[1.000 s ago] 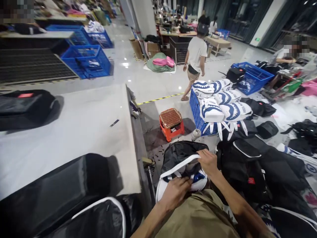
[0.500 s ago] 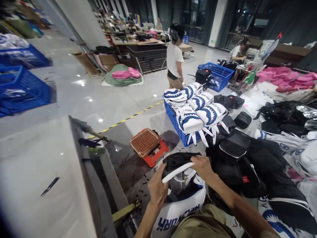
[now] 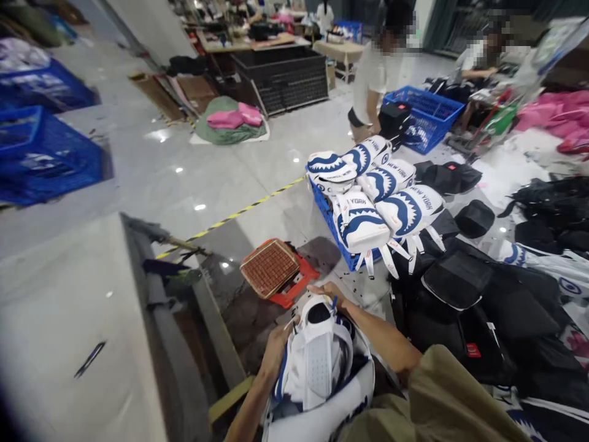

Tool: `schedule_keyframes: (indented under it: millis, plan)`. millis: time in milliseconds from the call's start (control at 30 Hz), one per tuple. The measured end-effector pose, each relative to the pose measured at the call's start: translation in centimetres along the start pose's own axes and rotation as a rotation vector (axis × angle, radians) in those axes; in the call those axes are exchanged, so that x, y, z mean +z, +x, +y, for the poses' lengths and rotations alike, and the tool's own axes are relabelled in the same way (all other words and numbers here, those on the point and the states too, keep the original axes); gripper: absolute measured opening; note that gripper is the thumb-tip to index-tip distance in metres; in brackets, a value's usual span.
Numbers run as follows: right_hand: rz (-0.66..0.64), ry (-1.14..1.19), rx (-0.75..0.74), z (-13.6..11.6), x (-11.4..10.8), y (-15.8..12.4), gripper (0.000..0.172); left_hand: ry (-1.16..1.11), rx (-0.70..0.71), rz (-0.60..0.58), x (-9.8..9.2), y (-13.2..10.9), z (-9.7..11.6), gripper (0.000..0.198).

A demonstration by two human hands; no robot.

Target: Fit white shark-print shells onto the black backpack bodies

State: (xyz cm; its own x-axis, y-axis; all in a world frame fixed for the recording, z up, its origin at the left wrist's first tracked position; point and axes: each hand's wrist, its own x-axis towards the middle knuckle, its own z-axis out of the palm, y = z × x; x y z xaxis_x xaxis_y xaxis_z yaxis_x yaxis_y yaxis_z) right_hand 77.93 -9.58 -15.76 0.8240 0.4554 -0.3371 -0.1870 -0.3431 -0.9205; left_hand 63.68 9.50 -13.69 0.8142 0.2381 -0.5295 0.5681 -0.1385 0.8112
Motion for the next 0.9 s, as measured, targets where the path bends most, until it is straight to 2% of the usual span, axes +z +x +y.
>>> schedule_keyframes:
  millis: [133, 200, 267, 367, 433, 500, 567, 633, 767, 833, 900]
  plan:
    - [0.088, 0.000, 0.057, 1.4, -2.5, -2.1, 0.069, 0.022, 0.029, -0.040, -0.2, -2.2, 0.3, 0.071]
    - [0.142, 0.010, 0.041, 3.1, -4.0, -4.5, 0.062, -0.008, 0.110, -0.072, 0.0, -3.5, 0.1, 0.070]
    - [0.198, 0.000, 0.029, 5.0, -4.3, -7.6, 0.061, -0.034, 0.147, -0.080, 0.5, -4.7, -0.7, 0.069]
    - [0.337, -0.053, 0.105, 7.2, -2.6, -11.6, 0.072, -0.052, 0.180, 0.012, 1.6, -6.4, -2.6, 0.068]
    - [0.408, -0.075, 0.144, 7.9, -0.8, -12.8, 0.080, -0.061, 0.212, 0.088, 2.1, -7.4, -3.8, 0.066]
    - [0.445, -0.085, 0.122, 7.7, 0.1, -13.1, 0.084, -0.069, 0.243, 0.139, 2.1, -8.2, -4.6, 0.064]
    - [0.477, -0.084, 0.080, 6.8, -0.6, -13.5, 0.086, -0.072, 0.259, 0.194, 1.3, -8.6, -4.8, 0.064]
    - [0.471, -0.067, 0.066, 5.4, -2.5, -14.9, 0.084, -0.092, 0.252, 0.240, -0.1, -8.8, -4.6, 0.063]
    - [0.296, 0.029, 0.050, 2.8, -6.3, -19.4, 0.069, -0.157, 0.213, 0.273, -3.7, -8.6, -5.1, 0.053]
    - [0.209, 0.055, 0.036, 2.1, -6.4, -19.9, 0.064, -0.175, 0.190, 0.295, -5.2, -8.8, -6.2, 0.044]
    - [0.164, 0.027, 0.081, 2.5, -4.9, -18.4, 0.066, -0.186, 0.145, 0.329, -6.1, -9.2, -7.9, 0.040]
